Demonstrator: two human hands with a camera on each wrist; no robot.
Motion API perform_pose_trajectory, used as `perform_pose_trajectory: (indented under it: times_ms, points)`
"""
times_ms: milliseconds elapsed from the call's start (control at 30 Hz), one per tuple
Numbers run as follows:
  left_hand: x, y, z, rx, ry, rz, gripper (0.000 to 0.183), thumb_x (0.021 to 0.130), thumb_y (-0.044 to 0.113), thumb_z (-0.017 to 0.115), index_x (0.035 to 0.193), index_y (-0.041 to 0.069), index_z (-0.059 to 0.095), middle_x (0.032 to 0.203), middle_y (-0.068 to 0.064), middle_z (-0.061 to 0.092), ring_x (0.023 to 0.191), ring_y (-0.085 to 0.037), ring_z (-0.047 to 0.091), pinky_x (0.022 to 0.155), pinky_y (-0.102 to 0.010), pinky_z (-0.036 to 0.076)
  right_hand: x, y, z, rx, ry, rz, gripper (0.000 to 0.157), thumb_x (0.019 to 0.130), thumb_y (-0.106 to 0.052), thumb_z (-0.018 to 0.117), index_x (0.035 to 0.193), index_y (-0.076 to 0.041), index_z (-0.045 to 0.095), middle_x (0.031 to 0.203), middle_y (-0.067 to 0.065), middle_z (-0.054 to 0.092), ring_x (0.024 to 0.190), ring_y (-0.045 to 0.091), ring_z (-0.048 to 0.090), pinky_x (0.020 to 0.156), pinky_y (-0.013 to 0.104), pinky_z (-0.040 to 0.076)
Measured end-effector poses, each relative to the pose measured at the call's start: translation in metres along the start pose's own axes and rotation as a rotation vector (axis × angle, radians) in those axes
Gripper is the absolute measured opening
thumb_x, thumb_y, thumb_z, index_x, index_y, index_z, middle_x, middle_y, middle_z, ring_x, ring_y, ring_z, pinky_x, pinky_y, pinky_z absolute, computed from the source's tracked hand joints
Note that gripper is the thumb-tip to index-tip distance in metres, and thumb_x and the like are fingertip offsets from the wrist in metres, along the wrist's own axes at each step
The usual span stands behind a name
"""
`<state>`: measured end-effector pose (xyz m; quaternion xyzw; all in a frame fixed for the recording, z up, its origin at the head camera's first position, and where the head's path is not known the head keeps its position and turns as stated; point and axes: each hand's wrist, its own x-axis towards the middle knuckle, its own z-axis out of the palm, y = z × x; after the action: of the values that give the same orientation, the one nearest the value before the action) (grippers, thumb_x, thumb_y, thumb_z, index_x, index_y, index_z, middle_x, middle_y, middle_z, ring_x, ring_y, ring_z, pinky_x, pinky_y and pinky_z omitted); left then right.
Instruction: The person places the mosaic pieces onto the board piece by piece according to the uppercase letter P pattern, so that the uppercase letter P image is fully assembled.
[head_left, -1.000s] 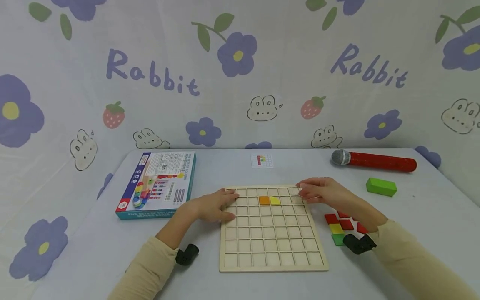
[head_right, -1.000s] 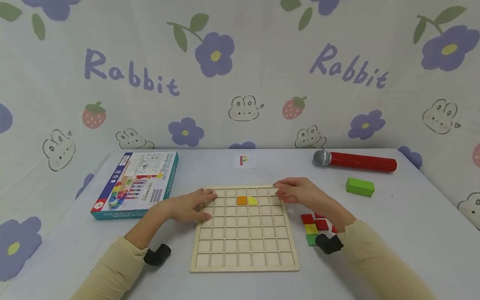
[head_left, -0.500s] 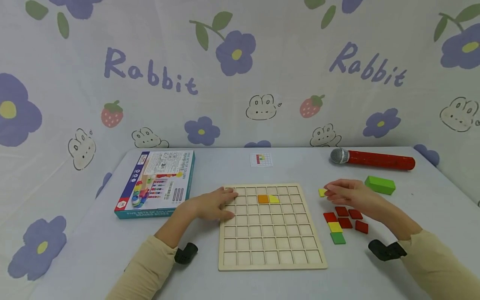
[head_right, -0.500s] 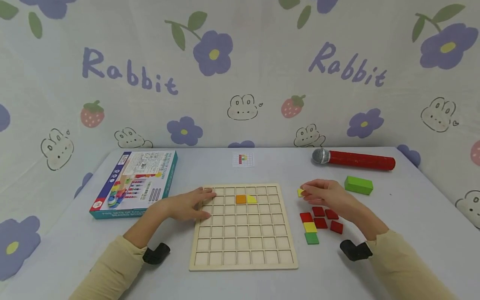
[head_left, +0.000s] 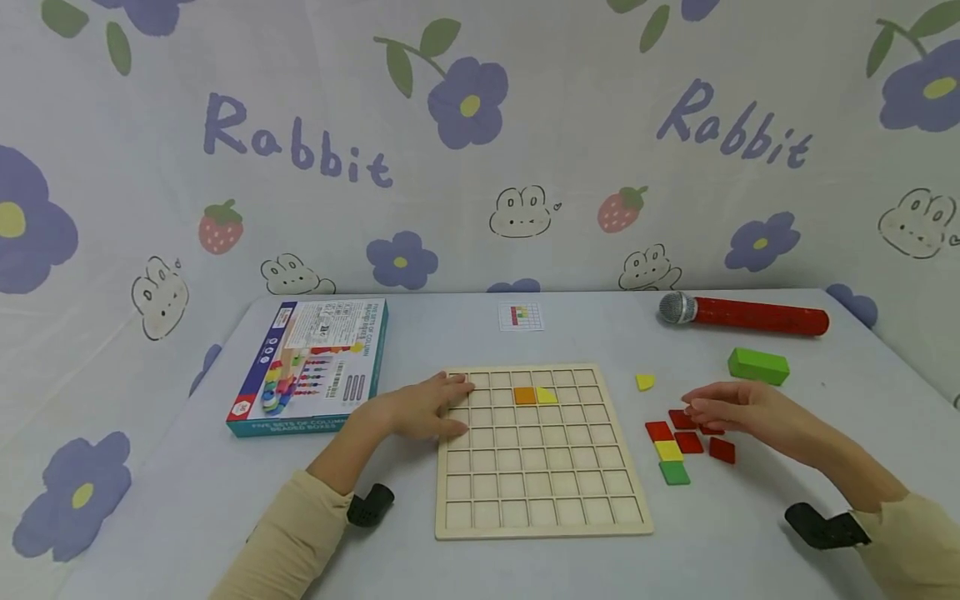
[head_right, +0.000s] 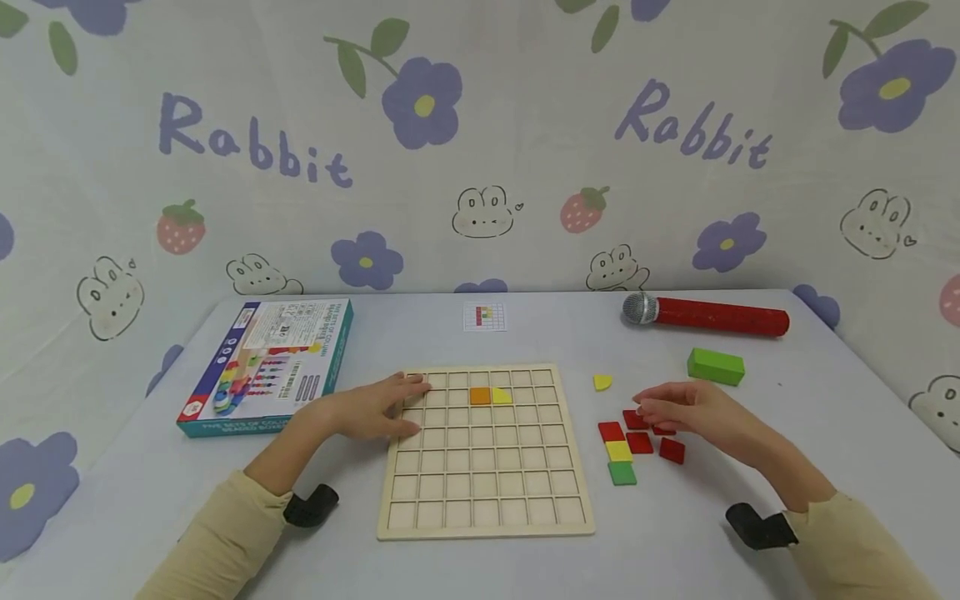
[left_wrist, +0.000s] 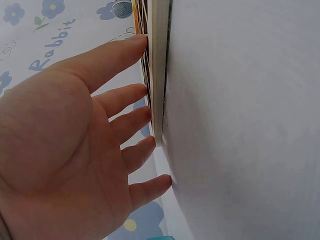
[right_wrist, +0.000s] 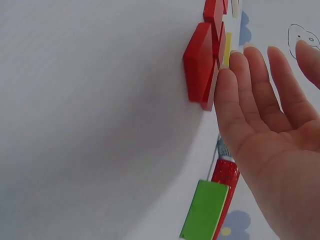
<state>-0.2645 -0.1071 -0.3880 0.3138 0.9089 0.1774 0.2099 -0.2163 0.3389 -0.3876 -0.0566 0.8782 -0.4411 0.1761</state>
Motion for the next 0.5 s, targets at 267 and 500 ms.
perform_pose_trajectory:
  times_ms: [267,500]
  points:
    - [0.0,0.002,0.0,0.006,-0.007,-0.01,0.066,0.097,0.031,0.056,0.15,0.006,0.027,0.156,-0.012,0.02,0.143,-0.031,0.008,0.113,-0.046,0.014,-0.013,0.015,-0.003,-0.033,-0.019,-0.078,0.05,0.086,-0.016,0.071,0.128,0.006,0.053,0.118,0.019,0.061,0.106,0.029,0.061,0.084,0.034,0.053]
    - [-0.002,0.004,-0.002,0.007,-0.012,-0.007,0.066,0.097,0.03,0.056,0.15,0.005,0.026,0.156,-0.013,0.019,0.143,-0.032,0.007,0.113,-0.046,0.013,-0.02,0.023,-0.005,-0.103,-0.043,-0.187,0.044,0.084,-0.002,0.07,0.124,0.008,0.055,0.114,0.022,0.062,0.101,0.023,0.063,0.079,0.024,0.053]
